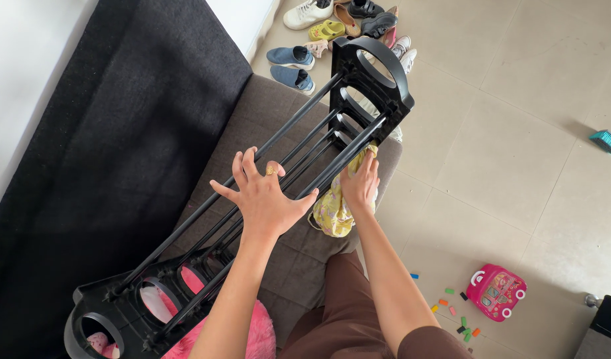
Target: The person wipes down a black plastic shoe rack with a cloth, cleaning the shelves and the frame before moving it aside.
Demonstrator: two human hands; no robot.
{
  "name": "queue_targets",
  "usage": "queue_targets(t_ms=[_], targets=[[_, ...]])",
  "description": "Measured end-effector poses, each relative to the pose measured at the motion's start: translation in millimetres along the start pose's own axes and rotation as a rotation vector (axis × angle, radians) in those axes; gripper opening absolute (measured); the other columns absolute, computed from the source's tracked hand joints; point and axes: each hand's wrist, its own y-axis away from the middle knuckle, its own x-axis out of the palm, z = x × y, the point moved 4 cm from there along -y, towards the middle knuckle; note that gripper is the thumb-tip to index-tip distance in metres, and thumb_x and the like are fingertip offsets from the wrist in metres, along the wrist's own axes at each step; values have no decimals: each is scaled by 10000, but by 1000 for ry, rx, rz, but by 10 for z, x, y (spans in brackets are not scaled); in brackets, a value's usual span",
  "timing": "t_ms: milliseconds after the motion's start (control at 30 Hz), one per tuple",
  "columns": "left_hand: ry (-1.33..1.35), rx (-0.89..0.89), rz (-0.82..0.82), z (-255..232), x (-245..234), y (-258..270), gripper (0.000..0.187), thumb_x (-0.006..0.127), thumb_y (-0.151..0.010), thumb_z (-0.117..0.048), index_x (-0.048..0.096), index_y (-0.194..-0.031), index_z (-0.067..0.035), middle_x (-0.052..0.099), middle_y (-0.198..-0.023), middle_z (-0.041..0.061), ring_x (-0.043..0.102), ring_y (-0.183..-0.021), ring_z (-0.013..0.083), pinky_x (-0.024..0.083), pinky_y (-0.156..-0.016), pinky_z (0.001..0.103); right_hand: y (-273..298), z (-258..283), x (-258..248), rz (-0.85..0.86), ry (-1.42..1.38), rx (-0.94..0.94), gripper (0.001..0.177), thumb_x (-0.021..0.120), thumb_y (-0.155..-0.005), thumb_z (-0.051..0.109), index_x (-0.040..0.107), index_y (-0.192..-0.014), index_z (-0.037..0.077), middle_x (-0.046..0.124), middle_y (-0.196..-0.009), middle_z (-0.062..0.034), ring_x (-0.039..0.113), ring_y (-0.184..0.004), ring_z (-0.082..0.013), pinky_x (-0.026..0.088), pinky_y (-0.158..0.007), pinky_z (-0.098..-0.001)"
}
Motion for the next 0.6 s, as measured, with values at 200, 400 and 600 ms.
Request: queue_targets(t_ms=[200, 400, 600], targets=[[3, 4, 13, -17, 14, 2, 667, 841, -612, -656, 662, -1002, -145, 251, -1538, 169, 35, -1498, 375, -19, -1022, 879, -156, -245, 311, 30, 94, 91, 705, 656, -965, 207, 347, -1577, 39, 573, -1219, -189, 622, -1093, -364, 480, -911, -496], [5, 31, -29, -18, 20, 11, 665, 846, -615, -646, 666, -993, -130, 272, -1522, 191, 68, -1481, 403, -13, -993, 888, -171, -380, 702, -126, -247, 172, 908, 644, -851, 140, 174, -1614, 1, 511, -1448, -290, 565, -1252, -444, 471, -1011, -453], [1, -2, -7, 6, -44, -23, 618, 838, -621, -636, 678, -963, -148, 289, -1531, 169, 66, -1510, 375, -2, -1036, 869, 112, -545, 999, 223, -428, 425, 787, 701, -865, 145, 338, -1561, 85, 558, -1444, -232, 572, -1314, -375, 443, -1085, -415]])
